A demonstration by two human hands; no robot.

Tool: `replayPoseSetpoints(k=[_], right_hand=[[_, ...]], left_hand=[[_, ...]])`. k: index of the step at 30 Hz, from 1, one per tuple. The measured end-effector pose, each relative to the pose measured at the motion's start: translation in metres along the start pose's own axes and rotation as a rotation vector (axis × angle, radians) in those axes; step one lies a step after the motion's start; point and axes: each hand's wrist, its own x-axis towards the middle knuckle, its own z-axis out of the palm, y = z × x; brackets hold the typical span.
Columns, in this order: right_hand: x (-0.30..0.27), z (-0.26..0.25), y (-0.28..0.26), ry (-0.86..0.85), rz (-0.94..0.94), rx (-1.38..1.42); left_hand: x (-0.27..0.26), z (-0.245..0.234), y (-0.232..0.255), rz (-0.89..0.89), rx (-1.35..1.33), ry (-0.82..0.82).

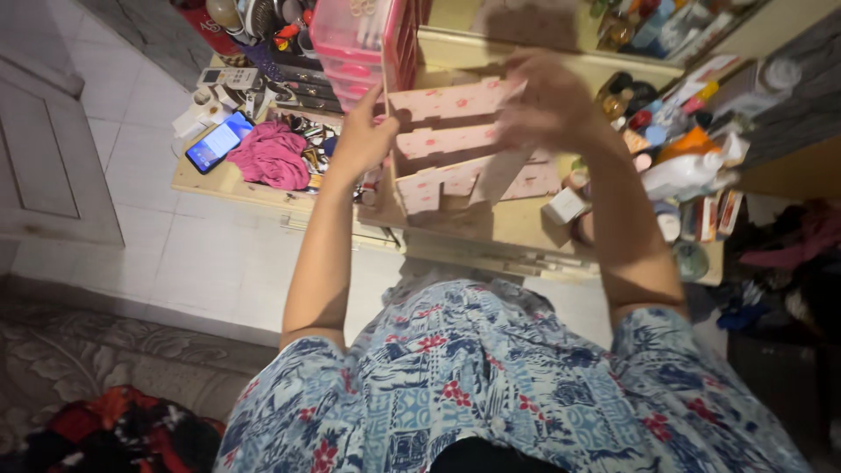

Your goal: The person assembles small pink floral-patterned cardboard boxes by folding flaps and tucking tabs into slots. They repeatedly pick up flat pieces, fold them into box shapes, and place the finished boxes on the counter.

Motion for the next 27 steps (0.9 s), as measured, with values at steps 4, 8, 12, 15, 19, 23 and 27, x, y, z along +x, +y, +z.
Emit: replayPoseSetpoints(k=[4,8,12,15,19,23,27], right_hand=[[0.022,0.081,-0.106,-0.252,-0.223,-0.632],[0.034,0.13,-0.134,-0.274,-0.043,-0.845],[0.049,0.158,-0.126,-0.141,0.133,-0.834],[0.059,0.173,-0.11,-0.044,0.193,-0.931],[0.064,0.181,-0.081,-0.062,0.342,-0.948],[0.049,0.161,-0.057,0.035,0.21,-0.888],[0.043,0.111,-0.045,0.016,0.147,-0.783]], left_hand=[[-0.003,-0.005,0.007,0.059,-0.106,-0.061],[0.0,-0.014,-0.004,-0.029,-0.289,-0.198],[0.019,-0.016,-0.037,0.018,-0.401,-0.27],[0.033,-0.013,-0.074,0.127,-0.33,-0.272],[0.051,-0.007,-0.121,0.069,-0.336,-0.258],[0.064,0.003,-0.17,-0.077,-0.024,-0.128],[0.065,0.026,-0.217,-0.231,-0.014,-0.132]])
